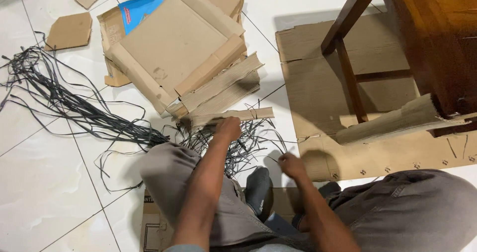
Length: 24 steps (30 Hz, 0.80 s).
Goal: Wrapping a wooden chair leg with cardboard and securing it by tying multiple plastic strings.
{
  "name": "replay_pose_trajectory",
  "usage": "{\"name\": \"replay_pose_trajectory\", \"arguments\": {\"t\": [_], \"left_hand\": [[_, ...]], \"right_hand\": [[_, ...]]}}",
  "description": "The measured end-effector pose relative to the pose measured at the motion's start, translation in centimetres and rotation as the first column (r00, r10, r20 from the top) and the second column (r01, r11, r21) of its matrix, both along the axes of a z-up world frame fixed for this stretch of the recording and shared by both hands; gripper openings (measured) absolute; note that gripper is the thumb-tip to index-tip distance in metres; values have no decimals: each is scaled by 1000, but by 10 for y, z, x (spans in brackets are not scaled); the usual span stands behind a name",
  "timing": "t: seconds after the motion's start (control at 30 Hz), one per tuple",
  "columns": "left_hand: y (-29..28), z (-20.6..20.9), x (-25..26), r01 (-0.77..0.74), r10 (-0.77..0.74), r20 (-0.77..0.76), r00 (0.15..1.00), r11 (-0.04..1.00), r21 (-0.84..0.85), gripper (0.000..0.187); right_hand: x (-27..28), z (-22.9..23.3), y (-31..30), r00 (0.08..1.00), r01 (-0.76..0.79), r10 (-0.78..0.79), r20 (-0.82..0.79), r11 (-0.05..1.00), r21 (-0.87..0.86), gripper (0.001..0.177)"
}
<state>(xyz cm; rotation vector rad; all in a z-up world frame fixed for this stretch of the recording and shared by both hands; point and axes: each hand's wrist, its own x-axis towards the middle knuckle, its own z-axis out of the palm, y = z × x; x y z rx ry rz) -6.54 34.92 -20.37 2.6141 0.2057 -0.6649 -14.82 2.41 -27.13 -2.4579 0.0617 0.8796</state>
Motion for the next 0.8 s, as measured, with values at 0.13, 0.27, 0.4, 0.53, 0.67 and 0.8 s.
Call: {"name": "replay_pose_trajectory", "arguments": {"t": [0.13,0.27,0.4,0.53,0.67,0.8], "left_hand": [[7,-53,-17,87,-80,-50,996,983,164,26],[-8,20,-45,12,-1,-152,988,997,73,31],[-4,-38,-45,-14,26,-210,977,998,59,26],[-4,6,-44,-57,55,-128,990,998,-11,27],[-4,-5,-34,-131,130,28,991,991,8,32],[-2,-30,-28,-267,279,86,956,955,-128,34]], "right_hand": [[-26,11,15,984,-164,156,-91,982,-92,35],[-24,48,18,991,-104,94,-94,989,-101,37],[-17,93,23,989,-26,19,-150,999,-43,42],[-16,92,24,987,-2,-6,-159,999,-45,42],[-15,91,22,987,57,-62,-151,998,-31,43],[-14,83,19,991,88,-87,-105,996,2,44]]}}
